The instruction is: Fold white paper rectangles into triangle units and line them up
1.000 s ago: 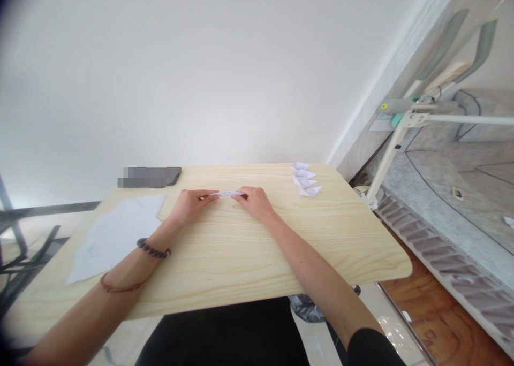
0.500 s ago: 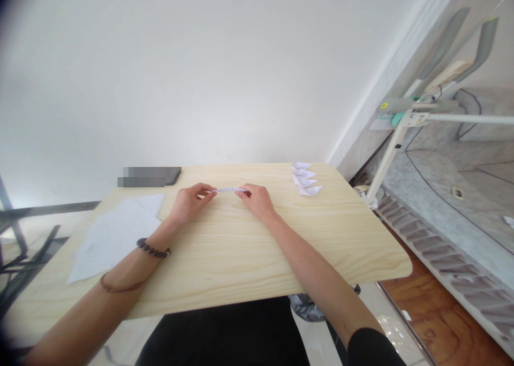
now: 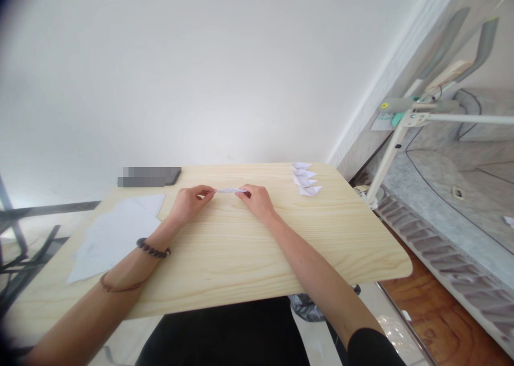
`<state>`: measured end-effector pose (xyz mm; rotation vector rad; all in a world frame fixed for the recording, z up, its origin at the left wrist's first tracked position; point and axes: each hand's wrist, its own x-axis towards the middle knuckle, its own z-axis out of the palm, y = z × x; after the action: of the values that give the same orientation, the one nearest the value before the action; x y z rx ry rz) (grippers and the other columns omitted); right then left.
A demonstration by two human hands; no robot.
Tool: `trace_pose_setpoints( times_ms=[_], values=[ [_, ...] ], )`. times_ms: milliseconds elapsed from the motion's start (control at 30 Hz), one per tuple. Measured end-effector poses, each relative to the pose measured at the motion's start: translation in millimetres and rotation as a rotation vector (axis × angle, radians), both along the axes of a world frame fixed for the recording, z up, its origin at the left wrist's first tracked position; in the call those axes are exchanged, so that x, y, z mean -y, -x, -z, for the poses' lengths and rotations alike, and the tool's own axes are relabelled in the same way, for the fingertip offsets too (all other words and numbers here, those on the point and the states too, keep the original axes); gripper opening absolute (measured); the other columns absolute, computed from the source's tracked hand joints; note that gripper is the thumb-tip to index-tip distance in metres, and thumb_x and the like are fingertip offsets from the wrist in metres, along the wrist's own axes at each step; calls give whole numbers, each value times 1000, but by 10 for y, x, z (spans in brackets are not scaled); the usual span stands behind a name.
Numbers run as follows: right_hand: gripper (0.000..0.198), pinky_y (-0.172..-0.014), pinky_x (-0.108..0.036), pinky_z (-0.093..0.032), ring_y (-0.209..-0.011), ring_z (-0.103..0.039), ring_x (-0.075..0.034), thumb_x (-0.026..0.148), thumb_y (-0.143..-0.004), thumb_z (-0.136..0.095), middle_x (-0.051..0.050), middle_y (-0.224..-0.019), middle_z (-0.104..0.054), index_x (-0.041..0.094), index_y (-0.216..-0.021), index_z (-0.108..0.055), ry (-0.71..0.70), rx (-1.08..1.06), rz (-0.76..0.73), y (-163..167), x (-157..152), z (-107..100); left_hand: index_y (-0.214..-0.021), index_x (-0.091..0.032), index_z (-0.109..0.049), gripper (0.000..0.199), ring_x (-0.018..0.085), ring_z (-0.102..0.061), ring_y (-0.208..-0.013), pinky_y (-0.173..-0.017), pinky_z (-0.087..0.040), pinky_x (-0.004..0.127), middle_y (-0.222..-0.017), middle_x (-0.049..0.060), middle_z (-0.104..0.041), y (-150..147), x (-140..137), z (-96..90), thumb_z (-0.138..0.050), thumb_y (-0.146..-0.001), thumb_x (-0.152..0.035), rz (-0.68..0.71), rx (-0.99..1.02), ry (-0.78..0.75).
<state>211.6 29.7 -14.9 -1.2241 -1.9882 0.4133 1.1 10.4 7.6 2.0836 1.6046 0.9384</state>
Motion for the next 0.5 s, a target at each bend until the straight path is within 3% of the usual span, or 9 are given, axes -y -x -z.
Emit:
trace_pose_setpoints(
  times_ms=[500],
  values=[
    [22,-56,-21,-36,-57,-52,-11,35,-76,-51,-1,-65,-63,18,-78,-65,21,11,11,15,6,-5,-86,-19,-63,28,16,-60,-66,-60,-45,23,-77,4,-67,-3,-14,13,-48,-74,-39,-12,2,3]
  ],
)
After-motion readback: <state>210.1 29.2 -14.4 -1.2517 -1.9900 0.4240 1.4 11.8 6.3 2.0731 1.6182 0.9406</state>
